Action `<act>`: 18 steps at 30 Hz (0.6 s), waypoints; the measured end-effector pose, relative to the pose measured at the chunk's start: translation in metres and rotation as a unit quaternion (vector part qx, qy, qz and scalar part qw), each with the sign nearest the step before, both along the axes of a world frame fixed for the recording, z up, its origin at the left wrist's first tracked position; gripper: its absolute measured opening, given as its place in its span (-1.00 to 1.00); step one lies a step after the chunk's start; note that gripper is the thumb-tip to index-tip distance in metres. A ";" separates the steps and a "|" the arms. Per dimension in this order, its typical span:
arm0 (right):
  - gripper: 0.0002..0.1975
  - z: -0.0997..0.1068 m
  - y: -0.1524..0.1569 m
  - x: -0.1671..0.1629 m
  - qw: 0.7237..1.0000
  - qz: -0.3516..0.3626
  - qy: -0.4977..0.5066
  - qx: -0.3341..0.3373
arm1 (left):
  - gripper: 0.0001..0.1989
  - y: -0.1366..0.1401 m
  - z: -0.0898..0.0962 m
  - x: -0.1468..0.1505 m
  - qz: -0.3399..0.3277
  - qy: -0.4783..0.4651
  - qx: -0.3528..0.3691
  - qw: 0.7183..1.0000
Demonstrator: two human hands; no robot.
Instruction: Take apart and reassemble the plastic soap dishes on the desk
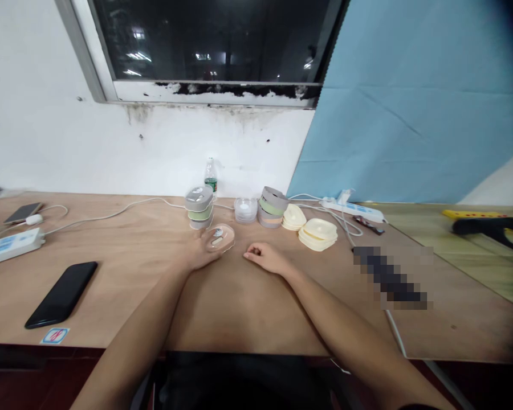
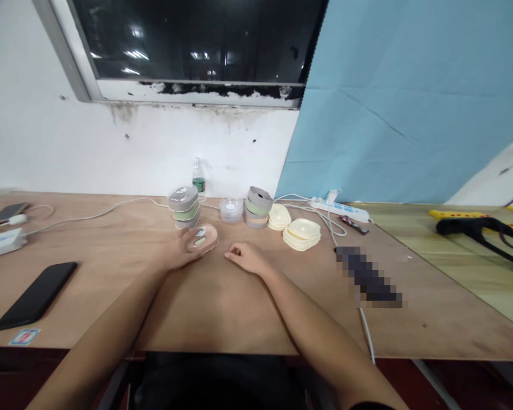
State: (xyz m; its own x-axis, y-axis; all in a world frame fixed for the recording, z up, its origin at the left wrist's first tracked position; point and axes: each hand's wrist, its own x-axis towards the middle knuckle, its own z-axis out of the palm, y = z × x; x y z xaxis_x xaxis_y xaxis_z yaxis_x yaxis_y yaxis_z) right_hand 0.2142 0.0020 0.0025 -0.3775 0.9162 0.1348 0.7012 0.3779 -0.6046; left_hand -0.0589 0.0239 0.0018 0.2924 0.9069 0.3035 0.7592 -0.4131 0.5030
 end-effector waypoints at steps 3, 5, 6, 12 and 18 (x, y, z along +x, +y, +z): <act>-0.69 0.001 0.000 0.000 1.000 -0.002 0.000 0.000 | -0.22 -0.001 -0.003 0.003 -0.021 0.011 0.008 1.000; -0.69 0.002 -0.001 -0.001 1.000 -0.002 -0.002 -0.001 | -0.22 -0.001 -0.005 0.005 -0.004 0.013 0.011 1.000; -0.69 0.002 -0.001 -0.001 1.000 -0.002 -0.003 -0.001 | -0.20 -0.001 -0.006 0.007 0.009 0.015 0.009 1.000; -0.68 0.002 -0.001 -0.002 1.000 -0.005 -0.003 0.001 | -0.24 -0.004 -0.003 0.014 0.028 0.059 0.019 0.998; -0.69 -0.005 0.005 0.000 1.000 -0.019 0.007 0.014 | -0.30 0.006 -0.003 0.031 0.077 0.100 0.061 0.990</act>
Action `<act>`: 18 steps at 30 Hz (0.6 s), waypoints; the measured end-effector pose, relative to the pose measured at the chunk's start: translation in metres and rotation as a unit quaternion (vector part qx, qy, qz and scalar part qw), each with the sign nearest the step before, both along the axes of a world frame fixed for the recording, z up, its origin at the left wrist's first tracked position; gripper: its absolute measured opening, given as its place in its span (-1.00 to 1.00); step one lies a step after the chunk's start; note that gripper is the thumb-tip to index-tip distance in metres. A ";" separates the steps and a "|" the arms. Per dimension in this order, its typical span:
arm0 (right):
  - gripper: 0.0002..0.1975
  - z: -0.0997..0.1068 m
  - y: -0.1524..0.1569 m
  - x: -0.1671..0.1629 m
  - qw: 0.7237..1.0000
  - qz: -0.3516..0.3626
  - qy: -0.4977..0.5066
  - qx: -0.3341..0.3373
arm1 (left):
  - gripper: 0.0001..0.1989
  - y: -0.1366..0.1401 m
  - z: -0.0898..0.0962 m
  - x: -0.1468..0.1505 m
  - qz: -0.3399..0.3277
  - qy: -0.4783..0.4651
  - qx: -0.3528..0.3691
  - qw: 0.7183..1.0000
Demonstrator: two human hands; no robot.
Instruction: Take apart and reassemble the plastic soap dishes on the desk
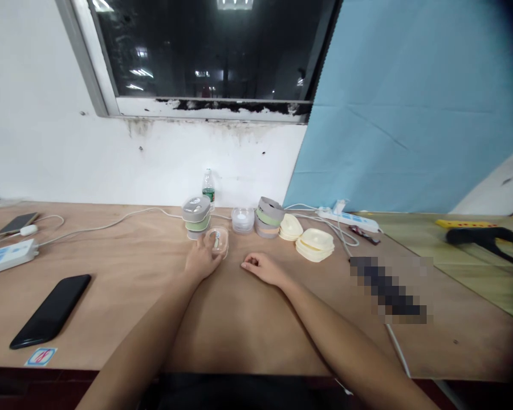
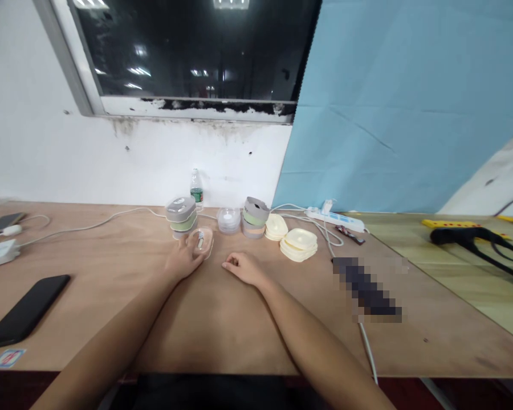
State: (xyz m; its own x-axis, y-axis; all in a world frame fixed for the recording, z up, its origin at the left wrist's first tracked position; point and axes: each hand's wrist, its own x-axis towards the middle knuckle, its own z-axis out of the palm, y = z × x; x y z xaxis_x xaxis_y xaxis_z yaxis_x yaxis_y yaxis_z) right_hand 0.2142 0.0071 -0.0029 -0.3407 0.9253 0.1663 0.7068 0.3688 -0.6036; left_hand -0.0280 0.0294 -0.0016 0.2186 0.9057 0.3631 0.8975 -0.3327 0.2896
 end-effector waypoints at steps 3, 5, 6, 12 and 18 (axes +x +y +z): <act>-0.68 -0.004 0.002 0.000 1.000 0.000 0.006 0.003 | -0.35 0.007 0.000 0.014 0.042 0.024 0.033 0.998; -0.69 -0.005 0.002 0.000 1.000 0.004 0.007 0.003 | -0.39 0.012 0.000 0.023 0.060 0.038 0.062 0.996; -0.69 -0.006 0.002 -0.001 1.000 0.005 0.008 0.003 | -0.41 0.015 0.000 0.026 0.065 0.043 0.075 0.994; -0.69 -0.003 0.007 0.009 0.997 -0.048 0.046 0.039 | -0.49 0.030 -0.001 0.035 0.070 0.051 0.099 0.991; -0.70 0.007 0.017 0.051 0.965 -0.207 0.084 0.141 | -0.57 0.036 -0.002 0.034 0.070 0.031 0.094 0.993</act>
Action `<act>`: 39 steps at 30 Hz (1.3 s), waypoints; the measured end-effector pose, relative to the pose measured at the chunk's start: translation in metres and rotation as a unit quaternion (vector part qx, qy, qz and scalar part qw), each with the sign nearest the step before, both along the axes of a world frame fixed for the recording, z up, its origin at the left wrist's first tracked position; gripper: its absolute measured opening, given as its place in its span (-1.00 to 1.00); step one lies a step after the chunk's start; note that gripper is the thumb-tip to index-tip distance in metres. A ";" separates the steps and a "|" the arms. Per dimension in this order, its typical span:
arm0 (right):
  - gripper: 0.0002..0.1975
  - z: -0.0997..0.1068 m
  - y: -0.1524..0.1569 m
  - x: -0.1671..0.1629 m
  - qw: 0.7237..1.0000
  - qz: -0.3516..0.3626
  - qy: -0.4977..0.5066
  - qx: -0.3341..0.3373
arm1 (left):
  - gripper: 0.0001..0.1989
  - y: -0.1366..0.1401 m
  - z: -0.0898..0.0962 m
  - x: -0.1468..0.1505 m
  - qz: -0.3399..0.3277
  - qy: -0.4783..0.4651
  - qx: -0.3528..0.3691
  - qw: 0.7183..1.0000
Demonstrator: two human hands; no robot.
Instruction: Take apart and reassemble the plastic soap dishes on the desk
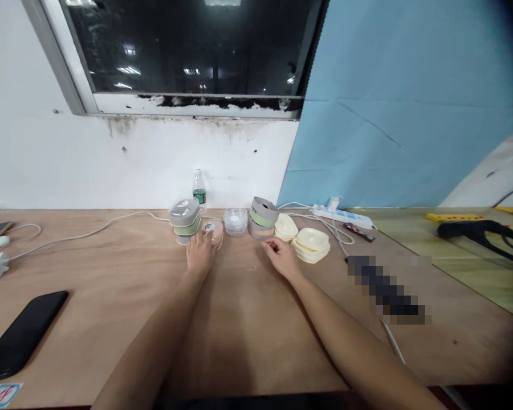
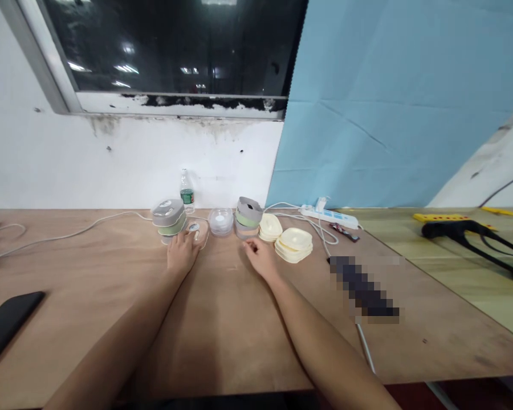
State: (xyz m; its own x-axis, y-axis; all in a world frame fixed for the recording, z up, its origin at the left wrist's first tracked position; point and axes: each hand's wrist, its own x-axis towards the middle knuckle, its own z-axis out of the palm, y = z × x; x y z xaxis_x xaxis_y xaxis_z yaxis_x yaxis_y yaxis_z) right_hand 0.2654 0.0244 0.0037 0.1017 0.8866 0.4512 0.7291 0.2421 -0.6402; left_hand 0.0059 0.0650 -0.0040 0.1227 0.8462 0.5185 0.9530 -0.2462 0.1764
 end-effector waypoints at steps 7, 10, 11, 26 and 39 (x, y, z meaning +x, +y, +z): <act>-0.71 0.000 0.010 0.044 0.983 -0.141 -0.067 0.095 | -0.56 -0.001 -0.003 -0.003 -0.017 -0.035 -0.028 0.999; -0.69 -0.002 0.016 0.060 0.969 -0.170 -0.136 0.114 | -0.49 -0.006 -0.003 -0.005 -0.036 -0.056 -0.040 0.997; -0.67 -0.003 0.017 0.065 0.964 -0.189 -0.154 0.106 | -0.47 -0.007 -0.003 -0.006 -0.043 -0.064 -0.045 0.996; -0.58 -0.014 0.012 0.087 0.941 -0.284 -0.183 -0.013 | -0.52 -0.049 -0.004 0.000 -0.194 -0.098 -0.105 0.970; -0.54 0.033 0.052 0.019 0.955 -0.177 -0.179 0.156 | -0.62 -0.055 -0.001 0.006 -0.281 -0.075 -0.118 0.950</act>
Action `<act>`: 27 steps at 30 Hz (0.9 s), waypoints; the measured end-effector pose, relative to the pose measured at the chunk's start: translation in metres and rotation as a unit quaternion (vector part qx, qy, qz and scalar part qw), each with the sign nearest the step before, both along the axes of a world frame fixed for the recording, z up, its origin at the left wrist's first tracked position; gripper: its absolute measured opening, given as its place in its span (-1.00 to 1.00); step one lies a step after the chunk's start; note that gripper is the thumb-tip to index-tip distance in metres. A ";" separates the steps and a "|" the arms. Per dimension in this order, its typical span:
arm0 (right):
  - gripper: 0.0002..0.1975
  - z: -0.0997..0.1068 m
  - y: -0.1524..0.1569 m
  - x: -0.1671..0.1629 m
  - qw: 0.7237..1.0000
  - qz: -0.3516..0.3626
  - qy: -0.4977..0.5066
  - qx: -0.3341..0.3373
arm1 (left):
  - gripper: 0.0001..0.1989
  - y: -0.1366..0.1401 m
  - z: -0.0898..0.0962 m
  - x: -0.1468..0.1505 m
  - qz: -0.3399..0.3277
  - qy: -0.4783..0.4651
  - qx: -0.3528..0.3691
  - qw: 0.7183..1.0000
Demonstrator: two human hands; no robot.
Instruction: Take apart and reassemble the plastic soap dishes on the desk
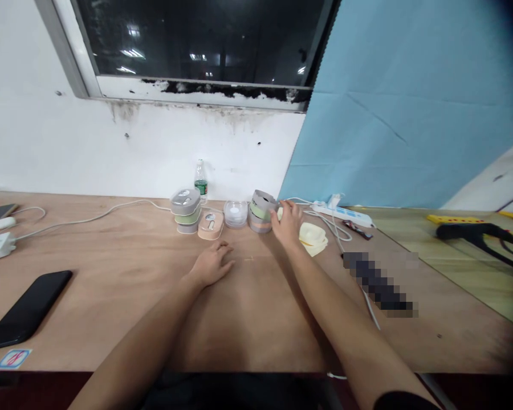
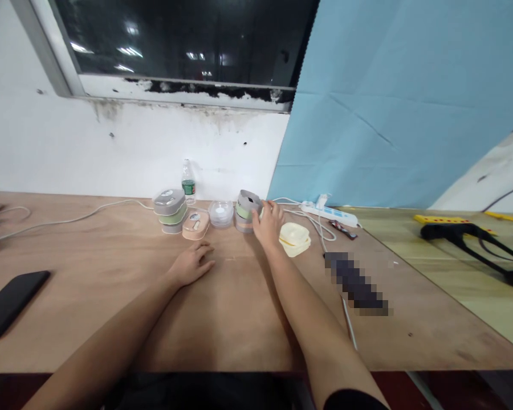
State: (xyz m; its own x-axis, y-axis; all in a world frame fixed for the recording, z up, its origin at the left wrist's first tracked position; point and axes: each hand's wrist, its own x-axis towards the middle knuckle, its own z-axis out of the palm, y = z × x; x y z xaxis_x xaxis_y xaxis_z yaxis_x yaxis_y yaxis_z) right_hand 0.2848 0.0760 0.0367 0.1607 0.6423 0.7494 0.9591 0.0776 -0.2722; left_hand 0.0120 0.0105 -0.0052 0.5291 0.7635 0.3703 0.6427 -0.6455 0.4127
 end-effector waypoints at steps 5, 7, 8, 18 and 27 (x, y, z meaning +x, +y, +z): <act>-0.58 0.003 0.028 -0.007 0.999 0.022 0.037 -0.033 | -0.64 0.001 0.002 -0.003 -0.009 -0.006 -0.006 1.000; -0.63 0.000 0.035 -0.006 0.997 0.046 0.052 -0.038 | -0.65 0.002 0.002 -0.003 -0.015 -0.010 -0.003 1.000; -0.66 -0.001 0.037 -0.005 0.996 0.061 0.059 -0.030 | -0.65 0.003 0.002 -0.003 -0.019 -0.011 -0.001 1.000; -0.81 -0.007 -0.030 -0.024 0.954 0.252 0.112 0.119 | -0.39 0.002 0.003 -0.005 0.026 -0.075 -0.027 0.996; -0.68 -0.033 -0.092 -0.048 0.881 0.385 0.236 -0.140 | -0.27 0.005 0.001 -0.003 0.036 -0.231 -0.070 0.970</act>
State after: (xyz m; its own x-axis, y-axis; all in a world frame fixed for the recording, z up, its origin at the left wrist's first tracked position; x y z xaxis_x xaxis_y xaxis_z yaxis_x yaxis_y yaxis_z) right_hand 0.2366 -0.0163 0.0038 -0.1512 0.8465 0.5105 0.4265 0.5218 -0.7388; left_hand 0.0089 0.0154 -0.0047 0.2750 0.8518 0.4458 0.4101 -0.5233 0.7470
